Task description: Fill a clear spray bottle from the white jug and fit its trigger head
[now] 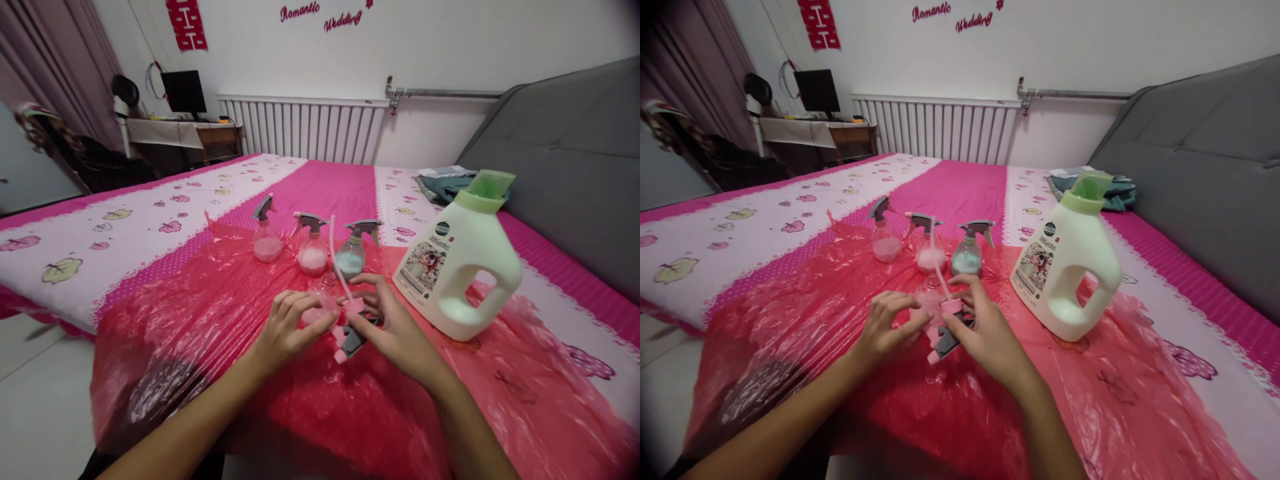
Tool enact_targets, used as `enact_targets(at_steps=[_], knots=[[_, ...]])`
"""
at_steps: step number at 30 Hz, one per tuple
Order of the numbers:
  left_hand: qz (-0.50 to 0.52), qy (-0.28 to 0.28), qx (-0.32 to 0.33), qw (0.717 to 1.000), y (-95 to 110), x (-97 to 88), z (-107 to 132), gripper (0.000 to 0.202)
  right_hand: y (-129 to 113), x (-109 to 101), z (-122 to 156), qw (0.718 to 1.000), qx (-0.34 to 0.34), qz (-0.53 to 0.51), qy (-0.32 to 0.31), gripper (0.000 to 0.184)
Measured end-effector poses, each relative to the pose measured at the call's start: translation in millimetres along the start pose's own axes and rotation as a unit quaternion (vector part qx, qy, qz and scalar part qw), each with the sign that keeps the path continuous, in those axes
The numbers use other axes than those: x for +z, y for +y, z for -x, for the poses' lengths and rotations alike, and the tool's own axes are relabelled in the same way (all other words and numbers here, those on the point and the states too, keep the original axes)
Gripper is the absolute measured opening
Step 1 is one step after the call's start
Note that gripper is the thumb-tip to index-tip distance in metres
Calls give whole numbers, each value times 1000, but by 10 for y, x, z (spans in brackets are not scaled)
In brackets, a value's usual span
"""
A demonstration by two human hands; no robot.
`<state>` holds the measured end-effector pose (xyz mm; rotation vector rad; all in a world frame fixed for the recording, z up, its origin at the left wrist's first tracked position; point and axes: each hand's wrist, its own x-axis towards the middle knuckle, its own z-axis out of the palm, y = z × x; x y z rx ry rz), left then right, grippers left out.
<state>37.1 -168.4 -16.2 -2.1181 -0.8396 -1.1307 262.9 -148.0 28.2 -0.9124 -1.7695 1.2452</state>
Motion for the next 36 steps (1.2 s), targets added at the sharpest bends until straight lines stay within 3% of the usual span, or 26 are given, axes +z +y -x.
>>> enact_targets(at_steps=[5, 8, 11, 12, 14, 17, 20, 22, 24, 28, 36], knots=[[-20, 18, 60, 998, -7, -179, -120, 14, -118, 72, 76, 999, 24, 7, -29, 32], [-59, 41, 70, 995, -57, -271, -169, 17, -132, 35, 86, 999, 12, -28, -44, 38], [-73, 87, 38, 993, -187, -344, -166, 14, -40, -47, 9, 998, -5, -47, 47, 55], [-67, 111, 10, 991, -242, -362, -157, 13, 17, -71, -30, 994, -3, -25, 104, 57], [-23, 169, -82, 982, -351, -383, -131, 13, 154, -91, -105, 989, -2, 1, 145, 49], [105, 227, -269, 930, -468, -364, -94, 15, 363, -18, -167, 989, 2, 49, 142, 39], [241, 264, -432, 828, -502, -309, -90, 36, 515, 136, -164, 986, 12, 106, 130, 44], [293, 281, -486, 774, -494, -285, -116, 45, 571, 217, -149, 984, 15, 132, 121, 48], [316, 292, -502, 751, -488, -281, -156, 47, 593, 250, -138, 983, 18, 148, 107, 53], [328, 297, -490, 751, -541, -309, -193, 48, 584, 246, -136, 985, 16, 157, 74, 62], [347, 241, -481, 768, -677, -369, -144, 49, 632, 426, -139, 986, 9, 151, 66, 75]])
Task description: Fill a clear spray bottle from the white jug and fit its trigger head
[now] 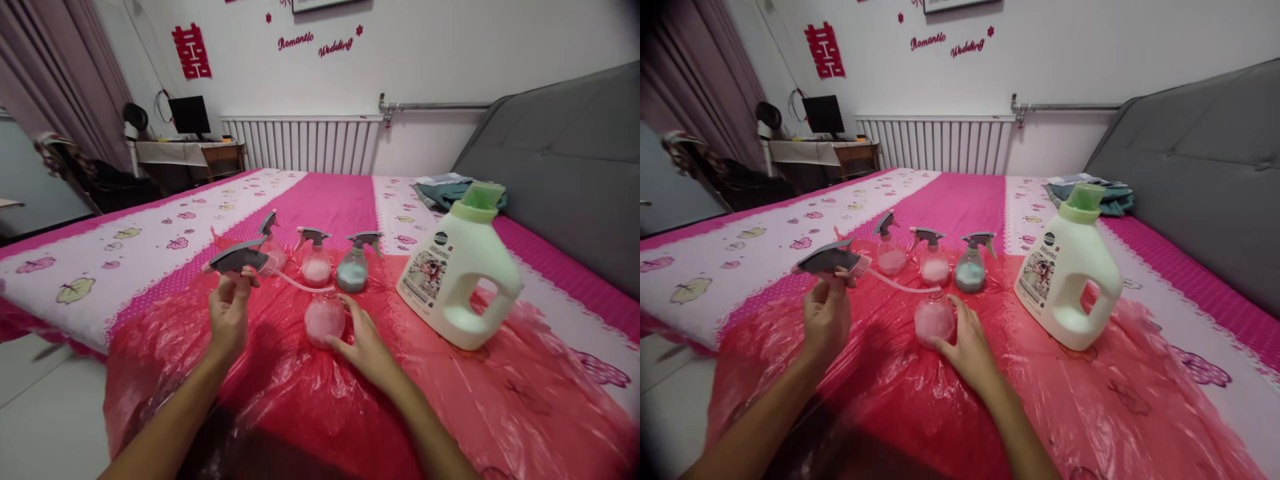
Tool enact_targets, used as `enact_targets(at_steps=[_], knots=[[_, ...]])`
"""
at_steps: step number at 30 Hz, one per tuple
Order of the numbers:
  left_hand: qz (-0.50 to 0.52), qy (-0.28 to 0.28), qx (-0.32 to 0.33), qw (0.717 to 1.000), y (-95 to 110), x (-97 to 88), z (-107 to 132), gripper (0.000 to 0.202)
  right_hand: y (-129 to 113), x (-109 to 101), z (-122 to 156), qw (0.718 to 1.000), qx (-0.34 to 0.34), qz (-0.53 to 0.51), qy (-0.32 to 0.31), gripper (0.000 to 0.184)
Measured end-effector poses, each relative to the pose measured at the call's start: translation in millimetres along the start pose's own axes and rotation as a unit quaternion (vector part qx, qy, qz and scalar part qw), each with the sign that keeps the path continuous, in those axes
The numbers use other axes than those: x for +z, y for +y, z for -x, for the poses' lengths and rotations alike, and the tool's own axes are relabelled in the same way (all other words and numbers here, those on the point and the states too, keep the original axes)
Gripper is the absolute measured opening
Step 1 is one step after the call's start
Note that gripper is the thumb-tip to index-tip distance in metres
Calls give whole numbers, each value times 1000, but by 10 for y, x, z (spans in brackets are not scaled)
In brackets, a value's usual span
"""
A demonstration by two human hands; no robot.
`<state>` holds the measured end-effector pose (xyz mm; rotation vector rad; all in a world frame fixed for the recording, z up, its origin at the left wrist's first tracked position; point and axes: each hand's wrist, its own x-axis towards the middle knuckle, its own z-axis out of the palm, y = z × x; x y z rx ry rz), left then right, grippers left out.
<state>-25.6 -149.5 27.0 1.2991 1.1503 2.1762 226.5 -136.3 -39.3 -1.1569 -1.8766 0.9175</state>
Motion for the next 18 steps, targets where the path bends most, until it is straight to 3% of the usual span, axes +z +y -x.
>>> enact_targets(at_steps=[10, 14, 18], knots=[[24, 68, 44, 996, 60, 25, -29, 29, -61, 62, 19, 1000, -6, -1, -2, 75], [-93, 3, 85, 992, 150, 63, -68, 24, -39, 67, 14, 1000, -8, 4, 0, 74], [-208, -84, 135, 965, 460, 193, -177, 21, -32, 82, 12, 1000, -14, 7, 0, 75]])
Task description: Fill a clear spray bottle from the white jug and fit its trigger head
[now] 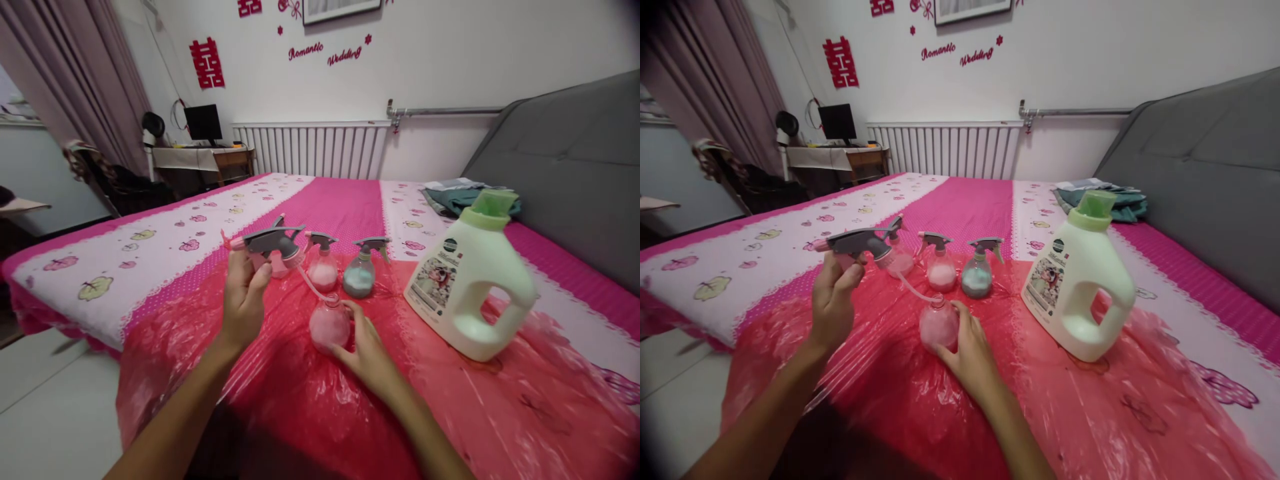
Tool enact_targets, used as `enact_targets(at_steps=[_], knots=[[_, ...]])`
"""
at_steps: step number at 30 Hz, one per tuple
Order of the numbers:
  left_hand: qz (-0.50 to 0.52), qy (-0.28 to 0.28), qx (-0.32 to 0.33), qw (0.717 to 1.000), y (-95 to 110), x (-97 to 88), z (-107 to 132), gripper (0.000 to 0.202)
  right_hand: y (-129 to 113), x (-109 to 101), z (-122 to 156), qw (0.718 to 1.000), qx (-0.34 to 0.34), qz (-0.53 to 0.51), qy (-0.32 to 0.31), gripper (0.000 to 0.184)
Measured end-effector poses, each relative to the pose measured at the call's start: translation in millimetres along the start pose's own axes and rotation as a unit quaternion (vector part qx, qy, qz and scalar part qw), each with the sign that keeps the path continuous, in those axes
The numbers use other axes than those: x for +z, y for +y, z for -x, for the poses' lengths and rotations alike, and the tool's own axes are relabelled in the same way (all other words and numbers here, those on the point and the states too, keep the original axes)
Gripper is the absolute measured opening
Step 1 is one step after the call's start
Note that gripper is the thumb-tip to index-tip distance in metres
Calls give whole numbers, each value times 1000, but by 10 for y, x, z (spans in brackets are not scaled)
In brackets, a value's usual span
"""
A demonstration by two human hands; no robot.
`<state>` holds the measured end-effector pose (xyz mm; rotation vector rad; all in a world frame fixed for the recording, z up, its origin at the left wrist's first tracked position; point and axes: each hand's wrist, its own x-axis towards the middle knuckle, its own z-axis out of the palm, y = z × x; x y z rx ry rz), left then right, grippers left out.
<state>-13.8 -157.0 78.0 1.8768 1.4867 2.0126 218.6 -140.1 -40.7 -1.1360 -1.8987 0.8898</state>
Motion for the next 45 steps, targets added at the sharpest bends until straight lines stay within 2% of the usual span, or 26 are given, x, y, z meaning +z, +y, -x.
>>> enact_targets(at_steps=[3, 5, 7, 9, 12, 14, 17, 22, 28, 32, 36, 41, 43, 45], knots=[[-81, -123, 53, 988, 224, 30, -132, 28, -7, 27, -4, 1000, -4, 3, 1, 75], [-118, -195, 77, 971, 290, 112, -160, 35, -10, 45, -9, 1000, -6, 6, 4, 76], [-142, -249, 99, 953, 260, 235, -130, 37, -9, 57, -13, 1000, -7, 10, 7, 76], [-152, -274, 96, 945, 144, 360, -49, 37, -2, 63, -15, 1000, -7, 12, 9, 76], [-127, -249, 83, 957, -103, 472, 127, 37, 18, 69, -12, 1000, -4, 10, 11, 75], [-116, -230, 97, 962, -253, 477, 255, 35, 34, 70, -11, 1000, -4, 6, 12, 75], [-98, -233, 104, 962, -398, 441, 410, 33, 53, 52, -12, 1000, -2, -2, 5, 73], [-78, -237, 85, 965, -482, 454, 466, 24, 39, 0, -3, 1000, 4, -1, -13, 73], [-53, -184, 52, 980, -511, 483, 458, 13, -2, -7, 30, 1000, -7, -2, -11, 69], [-57, -176, 53, 981, -562, 483, 477, 24, 13, 2, 27, 1000, -1, 9, -10, 75], [-88, -203, 52, 974, -624, 499, 489, 40, 31, 2, 13, 1000, -3, 18, -6, 77], [-82, -237, -18, 968, -604, 545, 534, 54, 18, -9, 17, 1000, -1, 24, -5, 76], [-31, -232, -66, 970, -588, 576, 558, 55, 4, -15, 24, 1000, 1, 25, -7, 75], [50, -213, -145, 965, -579, 619, 587, 55, -11, -23, 28, 1000, 2, 24, -10, 74]])
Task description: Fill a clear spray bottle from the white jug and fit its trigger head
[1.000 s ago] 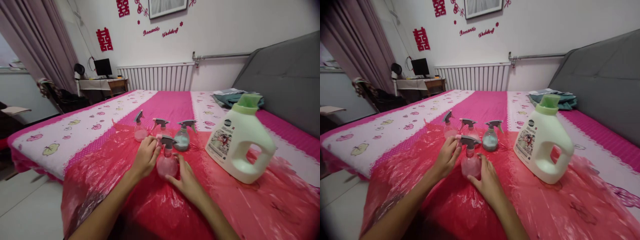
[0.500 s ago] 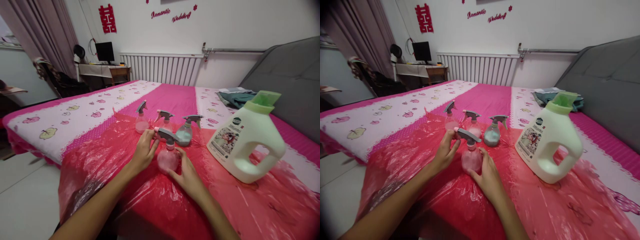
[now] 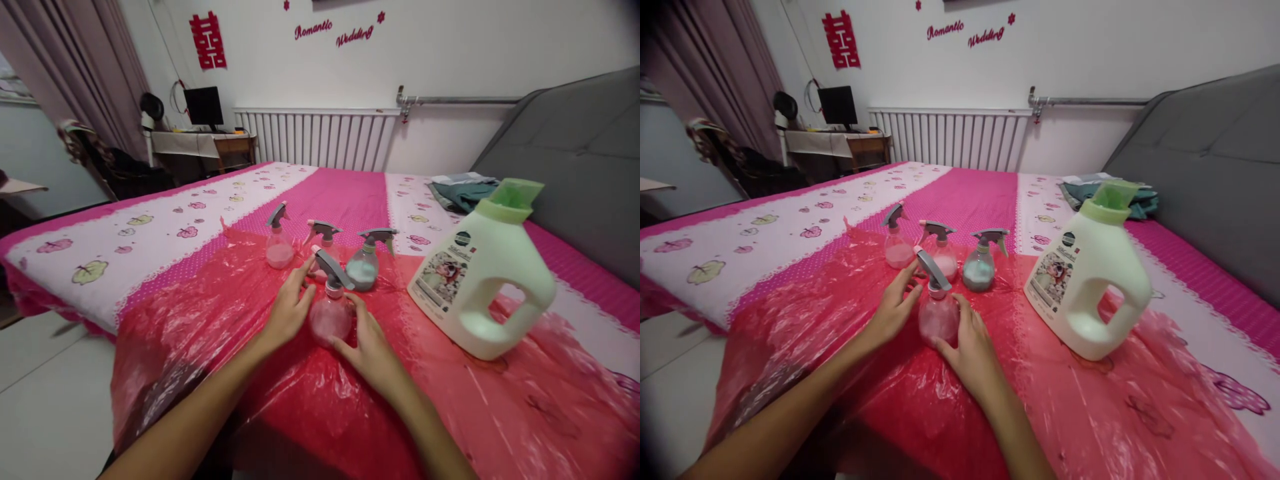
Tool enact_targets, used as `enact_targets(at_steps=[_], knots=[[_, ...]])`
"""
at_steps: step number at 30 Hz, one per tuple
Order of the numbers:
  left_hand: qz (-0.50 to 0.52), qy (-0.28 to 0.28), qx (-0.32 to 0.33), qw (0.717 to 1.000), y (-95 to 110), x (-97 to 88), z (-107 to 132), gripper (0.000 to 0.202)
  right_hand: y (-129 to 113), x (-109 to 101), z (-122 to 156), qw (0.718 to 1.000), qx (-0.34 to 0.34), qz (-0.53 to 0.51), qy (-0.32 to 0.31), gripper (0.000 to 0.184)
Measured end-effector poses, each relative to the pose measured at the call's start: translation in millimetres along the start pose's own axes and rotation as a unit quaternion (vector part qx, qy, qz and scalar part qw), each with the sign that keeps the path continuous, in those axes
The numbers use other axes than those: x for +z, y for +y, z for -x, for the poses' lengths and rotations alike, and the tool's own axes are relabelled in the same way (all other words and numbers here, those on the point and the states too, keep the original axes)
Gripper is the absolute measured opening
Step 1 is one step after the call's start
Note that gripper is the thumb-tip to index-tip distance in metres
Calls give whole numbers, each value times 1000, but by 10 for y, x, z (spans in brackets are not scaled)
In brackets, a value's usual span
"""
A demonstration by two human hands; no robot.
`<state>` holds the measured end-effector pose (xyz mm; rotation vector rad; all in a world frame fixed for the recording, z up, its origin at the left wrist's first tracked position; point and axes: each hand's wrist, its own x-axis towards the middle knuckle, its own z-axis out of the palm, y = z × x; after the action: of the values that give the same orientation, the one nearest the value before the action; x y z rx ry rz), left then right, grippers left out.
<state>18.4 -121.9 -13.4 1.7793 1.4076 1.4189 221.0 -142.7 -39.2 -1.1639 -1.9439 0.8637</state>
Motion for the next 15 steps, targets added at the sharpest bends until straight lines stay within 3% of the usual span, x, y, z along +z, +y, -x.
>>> enact_targets(at_steps=[3, 5, 10, 15], knots=[[164, 15, -110, 980, -3, 97, 19, 47, -16, -12, -2, 1000, 2, -2, -5, 74], [237, 16, -148, 960, 17, 159, 38, 41, -19, -17, -4, 1000, 4, -4, -6, 74], [327, -14, -118, 937, 145, 215, 69, 43, -9, -17, 0, 1000, 4, -13, 4, 72], [307, -52, -115, 943, 156, 199, 89, 53, -4, -99, -37, 998, 3, -38, 47, 78]])
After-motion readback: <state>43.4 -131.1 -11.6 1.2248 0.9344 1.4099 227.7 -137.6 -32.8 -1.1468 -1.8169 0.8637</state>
